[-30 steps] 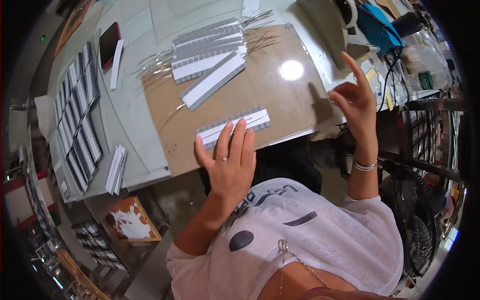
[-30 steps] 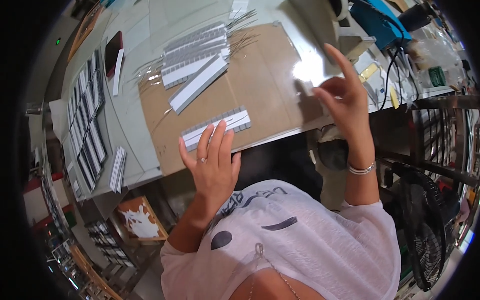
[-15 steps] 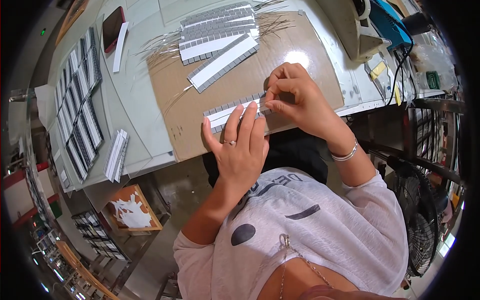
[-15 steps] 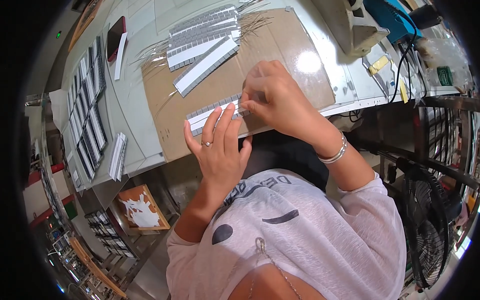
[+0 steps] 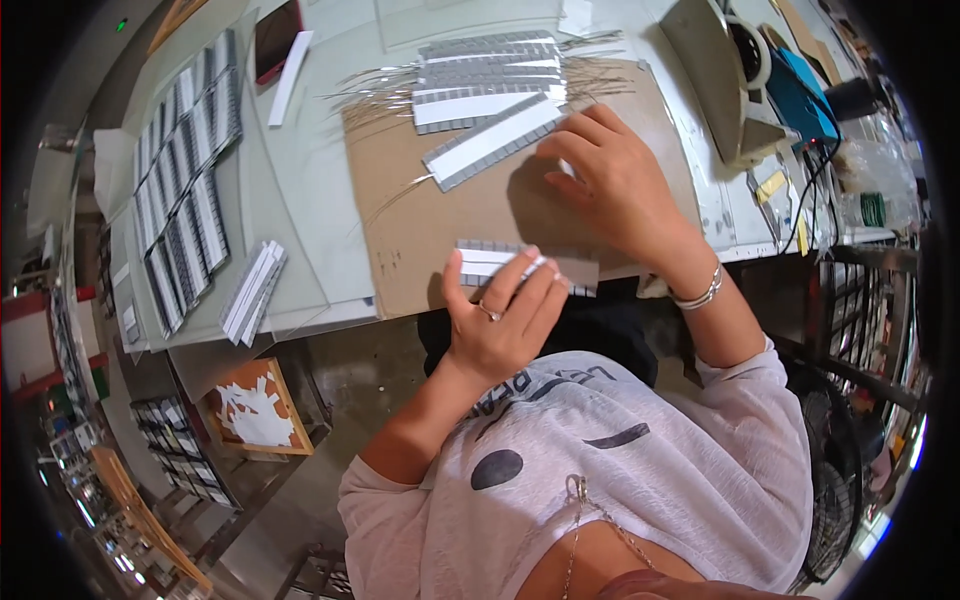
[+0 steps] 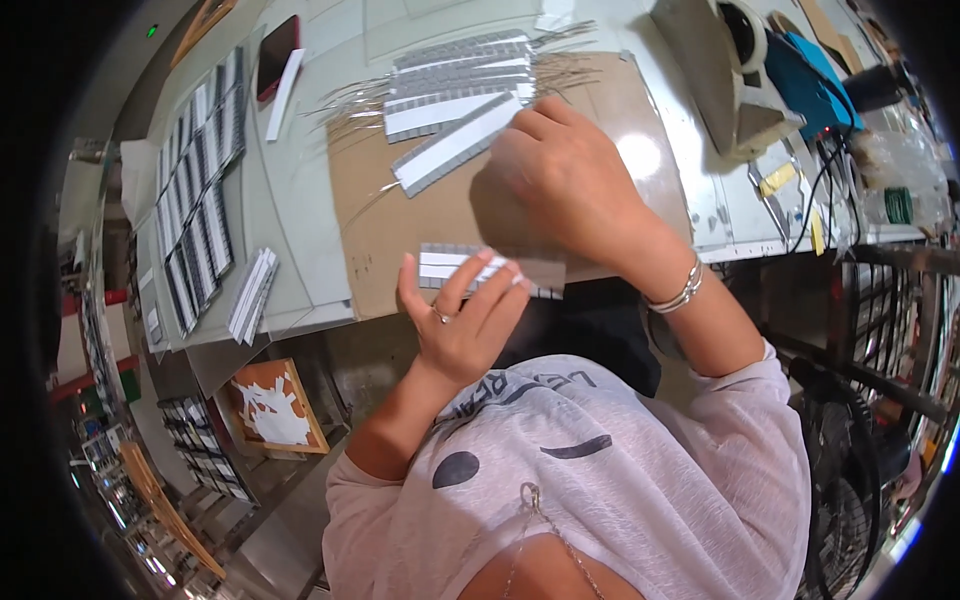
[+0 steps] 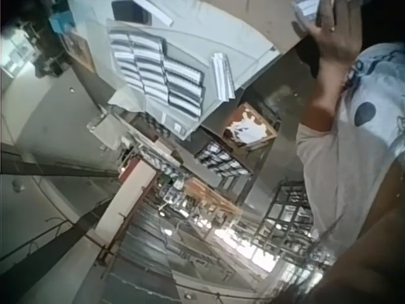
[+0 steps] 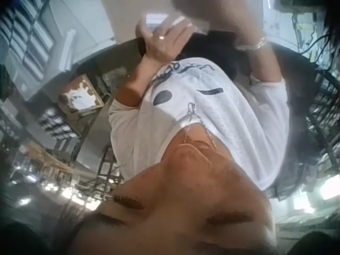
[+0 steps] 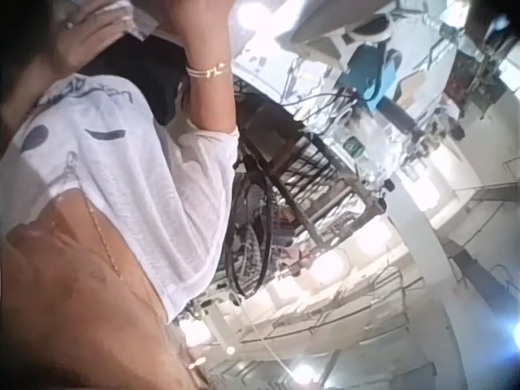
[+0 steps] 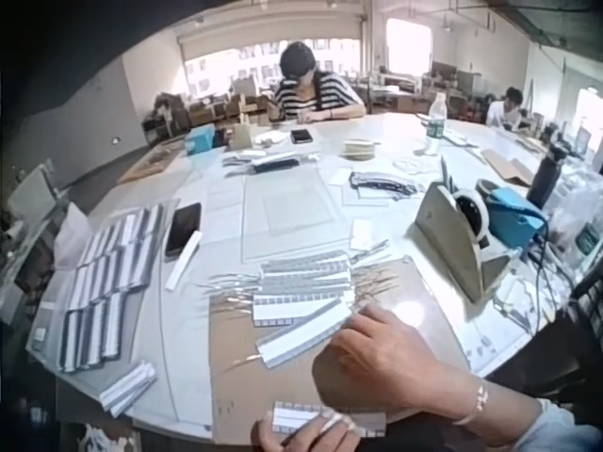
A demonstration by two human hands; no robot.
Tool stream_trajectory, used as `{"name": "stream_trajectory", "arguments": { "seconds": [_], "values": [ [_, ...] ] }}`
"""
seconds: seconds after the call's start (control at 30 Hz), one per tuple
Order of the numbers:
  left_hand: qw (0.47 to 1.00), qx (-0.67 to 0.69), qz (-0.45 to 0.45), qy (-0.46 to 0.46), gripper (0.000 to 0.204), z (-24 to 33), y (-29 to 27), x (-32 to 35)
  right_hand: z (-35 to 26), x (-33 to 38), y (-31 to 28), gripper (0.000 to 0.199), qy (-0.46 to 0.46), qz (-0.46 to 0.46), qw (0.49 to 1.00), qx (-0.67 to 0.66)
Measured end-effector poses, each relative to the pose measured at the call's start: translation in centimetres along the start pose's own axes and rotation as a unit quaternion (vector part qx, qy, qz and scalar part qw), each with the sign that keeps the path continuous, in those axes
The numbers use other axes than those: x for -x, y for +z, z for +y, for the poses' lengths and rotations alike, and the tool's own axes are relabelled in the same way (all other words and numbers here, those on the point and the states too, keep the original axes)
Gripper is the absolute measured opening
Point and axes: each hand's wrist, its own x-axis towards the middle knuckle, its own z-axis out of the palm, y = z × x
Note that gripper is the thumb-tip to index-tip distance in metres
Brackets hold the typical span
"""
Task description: The person inserts small metal pins into plastic carrier strips by hand as part of an assembly process.
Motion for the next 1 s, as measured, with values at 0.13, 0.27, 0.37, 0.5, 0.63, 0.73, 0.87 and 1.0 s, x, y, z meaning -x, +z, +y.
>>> {"name": "stream_trajectory", "arguments": {
  "seconds": [0.13,0.27,0.37,0.5,0.63,0.73,0.87,1.0],
  "values": [
    [0.999,0.022,-0.012,0.046,0.01,-0.9,-2.0,0.6,0.5,-3.9,1.1,0.046,-0.126,-0.014,0.99,0.069],
    [0.998,0.02,0.044,0.039,0.009,-1.1,-3.8,0.4,1.3,-5.0,1.2,0.043,-0.117,-0.06,0.991,0.039],
    [0.998,-0.042,0.032,-0.016,0.01,-3.0,-8.9,0.9,0.9,-4.8,0.9,0.044,-0.088,-0.06,0.994,-0.01],
    [0.963,-0.264,0.042,-0.047,0.011,-10.5,-13.9,1.8,1.5,-4.4,0.8,0.057,-0.074,-0.039,0.993,-0.083],
    [0.938,-0.337,0.003,-0.08,0.01,-17.4,-15.8,4.0,0.8,-3.9,-0.4,0.067,-0.062,0.001,0.995,-0.079],
    [0.934,-0.329,-0.048,-0.13,0.021,-18.3,-15.7,4.8,-1.0,-2.9,-2.3,0.068,-0.083,0.019,0.995,-0.042],
    [0.959,-0.227,-0.024,-0.165,0.031,-13.8,-14.2,4.6,-2.7,-0.1,-2.6,0.068,-0.065,-0.047,0.992,-0.095],
    [0.985,-0.077,-0.058,-0.14,0.031,-5.9,-9.6,4.0,-3.8,2.4,-1.8,0.067,-0.062,-0.059,0.993,-0.083]
  ]
}}
